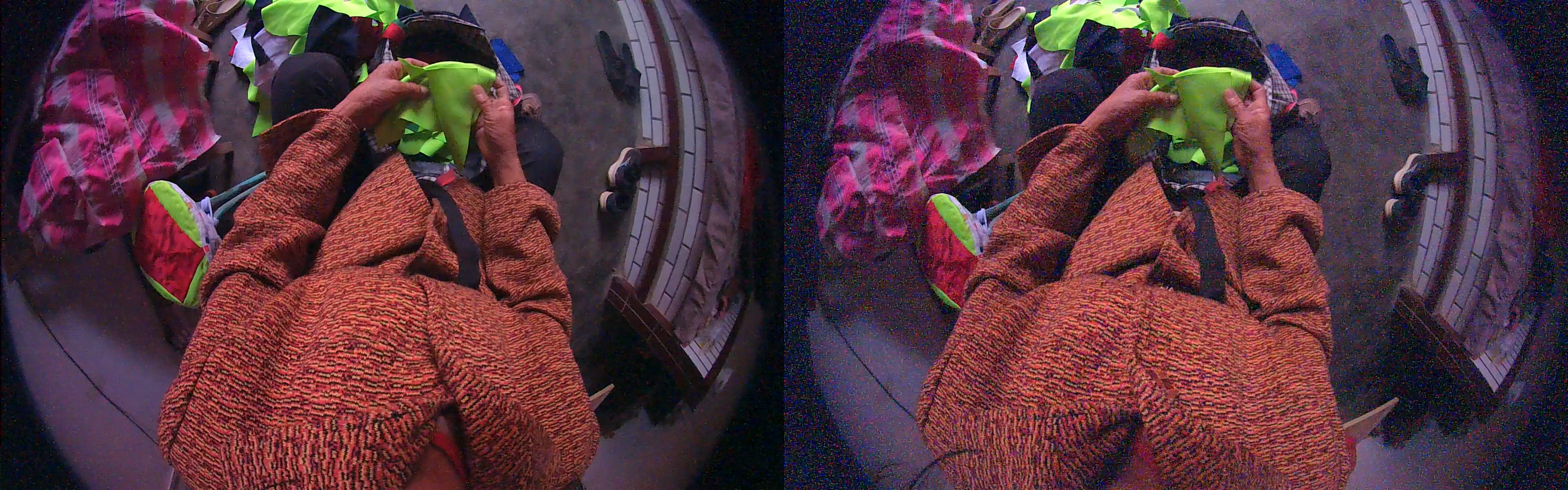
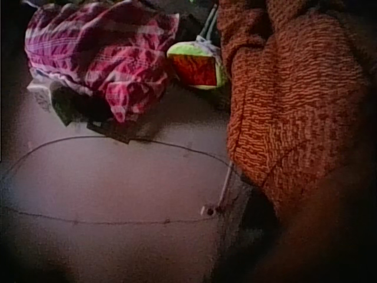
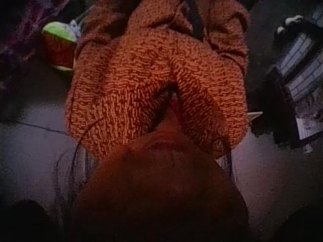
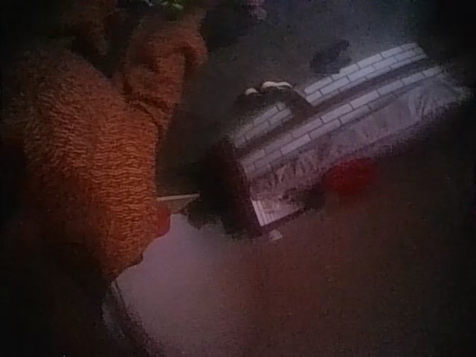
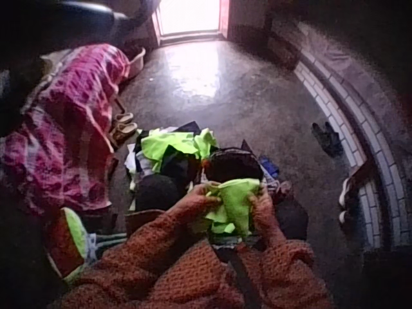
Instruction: The person sits on the floor and sorts through a pile of colorful fabric pieces, picking them up one by one, inspecting them, and placing them into a checkered bag. The person handles various colors including green, red, blue, and white, occasionally folding or adjusting the pieces before placing them inside the bag.
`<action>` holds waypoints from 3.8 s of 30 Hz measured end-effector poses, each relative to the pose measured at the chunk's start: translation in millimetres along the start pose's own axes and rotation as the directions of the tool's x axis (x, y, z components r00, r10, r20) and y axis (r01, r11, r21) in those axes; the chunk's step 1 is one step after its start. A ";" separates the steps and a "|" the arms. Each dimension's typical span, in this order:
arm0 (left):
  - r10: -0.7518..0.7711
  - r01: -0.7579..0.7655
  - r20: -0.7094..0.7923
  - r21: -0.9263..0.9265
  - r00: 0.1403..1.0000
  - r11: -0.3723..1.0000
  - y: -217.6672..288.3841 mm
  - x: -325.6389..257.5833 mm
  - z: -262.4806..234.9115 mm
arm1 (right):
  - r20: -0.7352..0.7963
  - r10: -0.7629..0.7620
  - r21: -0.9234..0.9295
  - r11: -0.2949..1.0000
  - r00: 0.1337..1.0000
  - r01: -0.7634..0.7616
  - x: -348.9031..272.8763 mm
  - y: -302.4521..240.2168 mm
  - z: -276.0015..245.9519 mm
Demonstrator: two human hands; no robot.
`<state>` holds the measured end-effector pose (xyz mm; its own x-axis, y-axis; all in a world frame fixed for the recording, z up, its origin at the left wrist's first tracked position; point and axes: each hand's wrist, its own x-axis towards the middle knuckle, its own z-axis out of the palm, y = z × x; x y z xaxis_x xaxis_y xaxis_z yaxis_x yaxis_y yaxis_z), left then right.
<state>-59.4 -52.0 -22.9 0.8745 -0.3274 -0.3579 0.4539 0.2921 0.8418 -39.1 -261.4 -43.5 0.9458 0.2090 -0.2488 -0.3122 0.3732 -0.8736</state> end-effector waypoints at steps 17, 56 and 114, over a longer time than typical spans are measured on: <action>-0.046 0.048 0.067 -0.025 0.997 0.999 -4.0 2.3 0.9 | 0.078 0.049 -0.137 0.990 0.996 -0.038 -7.5 -6.1 10.2; -0.063 0.050 -0.073 -0.176 0.995 0.983 -7.5 8.6 1.3 | 0.357 -0.100 -0.659 0.678 0.929 0.327 -17.8 -12.6 28.3; 0.247 -0.400 0.361 0.448 0.899 0.799 -37.6 20.1 19.0 | -0.069 0.090 -0.199 0.975 0.994 -0.102 -9.8 1.0 11.3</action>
<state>-62.1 -86.6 -54.1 0.8368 -0.5465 0.0322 -0.0634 -0.0383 0.9973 -49.7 -252.9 -37.2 0.9178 0.1785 -0.3546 -0.3829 0.1623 -0.9094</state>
